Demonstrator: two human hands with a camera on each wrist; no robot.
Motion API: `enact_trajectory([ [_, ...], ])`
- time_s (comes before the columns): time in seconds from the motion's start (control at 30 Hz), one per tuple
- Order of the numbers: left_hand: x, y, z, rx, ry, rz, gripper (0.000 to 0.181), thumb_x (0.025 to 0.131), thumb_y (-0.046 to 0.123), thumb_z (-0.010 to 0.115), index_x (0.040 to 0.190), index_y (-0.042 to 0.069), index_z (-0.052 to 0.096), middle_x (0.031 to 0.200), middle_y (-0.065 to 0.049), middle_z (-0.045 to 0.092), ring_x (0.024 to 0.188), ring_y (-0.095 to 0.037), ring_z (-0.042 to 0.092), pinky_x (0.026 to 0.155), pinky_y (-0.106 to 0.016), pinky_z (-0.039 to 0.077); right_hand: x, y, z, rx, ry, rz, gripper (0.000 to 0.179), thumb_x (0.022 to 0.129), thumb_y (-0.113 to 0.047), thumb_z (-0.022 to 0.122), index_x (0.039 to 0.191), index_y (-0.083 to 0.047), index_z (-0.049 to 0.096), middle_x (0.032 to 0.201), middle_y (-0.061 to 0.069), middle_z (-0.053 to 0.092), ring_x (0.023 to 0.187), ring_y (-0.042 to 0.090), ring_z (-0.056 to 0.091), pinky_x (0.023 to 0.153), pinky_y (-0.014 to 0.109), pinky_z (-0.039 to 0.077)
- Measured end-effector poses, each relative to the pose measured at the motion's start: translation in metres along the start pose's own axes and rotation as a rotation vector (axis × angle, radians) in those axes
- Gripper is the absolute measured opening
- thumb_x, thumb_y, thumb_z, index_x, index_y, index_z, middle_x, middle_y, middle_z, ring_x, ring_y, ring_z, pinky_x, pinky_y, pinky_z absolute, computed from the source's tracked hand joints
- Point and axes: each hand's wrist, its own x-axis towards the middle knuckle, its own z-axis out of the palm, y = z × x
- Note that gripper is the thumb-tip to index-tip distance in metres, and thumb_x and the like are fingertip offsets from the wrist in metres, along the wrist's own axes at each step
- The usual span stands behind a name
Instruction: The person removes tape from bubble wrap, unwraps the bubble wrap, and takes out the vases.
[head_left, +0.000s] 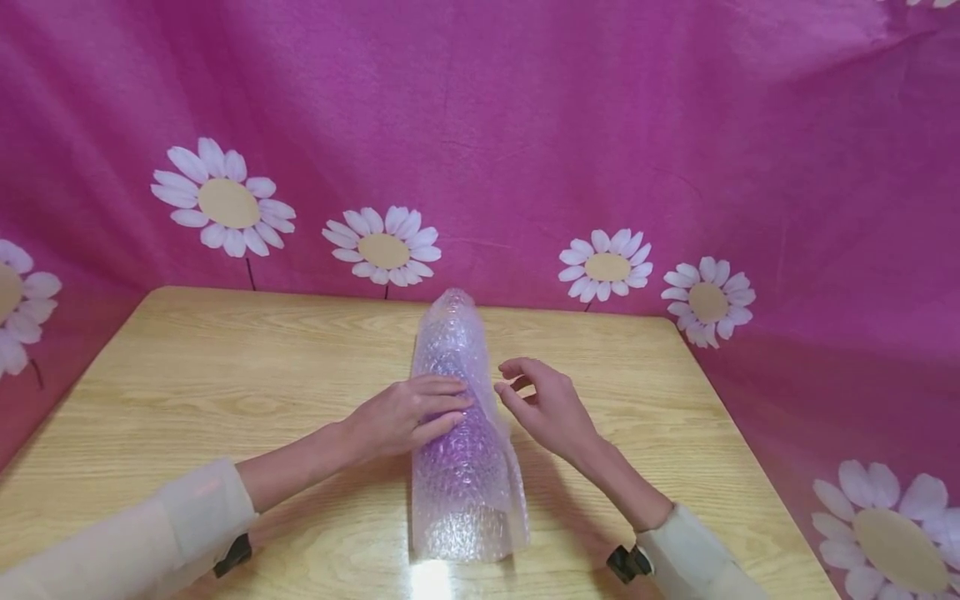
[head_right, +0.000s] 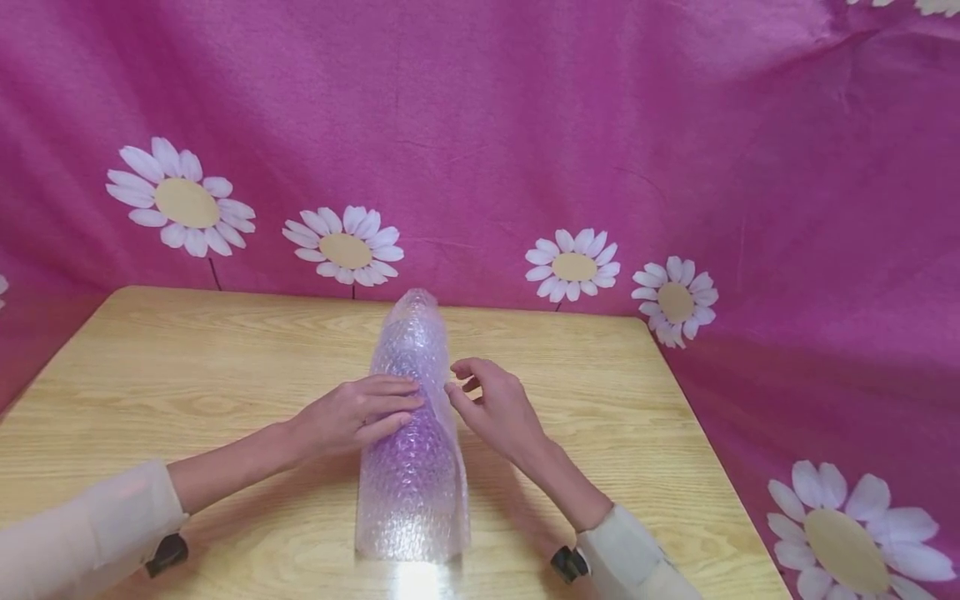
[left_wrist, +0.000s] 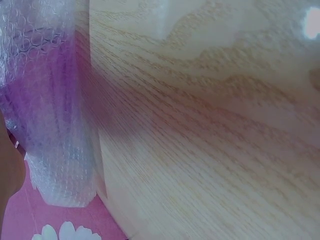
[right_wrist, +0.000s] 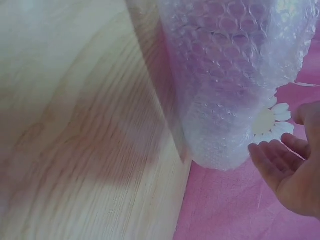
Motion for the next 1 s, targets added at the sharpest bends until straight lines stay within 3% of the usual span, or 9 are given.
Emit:
enact_trajectory([
  [0.23, 0.000, 0.000, 0.000, 0.009, 0.010, 0.005, 0.030, 0.096, 0.019, 0.066, 0.123, 0.006, 0.072, 0.127, -0.009, 0.067, 0.125, -0.024, 0.058, 0.107, -0.040, 0.044, 0.014, 0.002, 0.010, 0.026, -0.047, 0.011, 0.033, 0.094, -0.013, 0.069, 0.122, 0.003, 0.063, 0.120, 0.015, 0.064, 0.102, 0.033, 0.064, 0.076, 0.035, 0.061],
  [0.37, 0.000, 0.000, 0.000, 0.011, 0.025, 0.011, 0.030, 0.095, 0.019, 0.068, 0.122, 0.007, 0.072, 0.127, -0.009, 0.067, 0.124, -0.024, 0.058, 0.105, -0.040, 0.045, 0.021, 0.004, 0.017, 0.022, -0.057, 0.014, 0.036, 0.095, -0.016, 0.069, 0.126, 0.002, 0.062, 0.122, 0.017, 0.063, 0.105, 0.035, 0.063, 0.079, 0.044, 0.060],
  [0.57, 0.001, -0.001, 0.001, 0.014, 0.028, 0.025, 0.030, 0.094, 0.019, 0.068, 0.121, 0.006, 0.072, 0.125, -0.008, 0.068, 0.124, -0.024, 0.058, 0.106, -0.039, 0.045, 0.028, 0.007, 0.026, -0.003, -0.095, 0.037, 0.041, 0.094, -0.020, 0.069, 0.129, -0.001, 0.060, 0.129, 0.017, 0.060, 0.109, 0.034, 0.061, 0.083, 0.044, 0.059],
  [0.7, 0.001, -0.001, 0.002, 0.014, 0.037, 0.041, 0.030, 0.094, 0.018, 0.069, 0.120, 0.005, 0.073, 0.124, -0.008, 0.069, 0.124, -0.024, 0.059, 0.105, -0.038, 0.045, 0.034, 0.007, 0.030, -0.042, -0.088, 0.006, 0.042, 0.093, -0.021, 0.070, 0.128, -0.001, 0.060, 0.133, 0.017, 0.057, 0.114, 0.032, 0.059, 0.084, 0.043, 0.058],
  [0.93, 0.001, 0.000, 0.000, 0.014, 0.057, 0.055, 0.029, 0.093, 0.017, 0.070, 0.119, 0.005, 0.073, 0.123, -0.008, 0.069, 0.123, -0.024, 0.059, 0.105, -0.038, 0.045, 0.046, 0.006, 0.034, -0.110, -0.088, -0.039, 0.046, 0.090, -0.022, 0.072, 0.126, 0.003, 0.061, 0.134, 0.020, 0.056, 0.127, 0.033, 0.052, 0.108, 0.044, 0.042],
  [1.0, 0.001, 0.000, 0.000, 0.015, 0.056, 0.058, 0.029, 0.093, 0.017, 0.069, 0.119, 0.005, 0.073, 0.122, -0.008, 0.069, 0.123, -0.024, 0.059, 0.106, -0.038, 0.045, 0.049, 0.006, 0.035, -0.120, -0.100, -0.034, 0.046, 0.090, -0.021, 0.073, 0.127, 0.003, 0.060, 0.135, 0.020, 0.056, 0.127, 0.033, 0.052, 0.108, 0.044, 0.042],
])
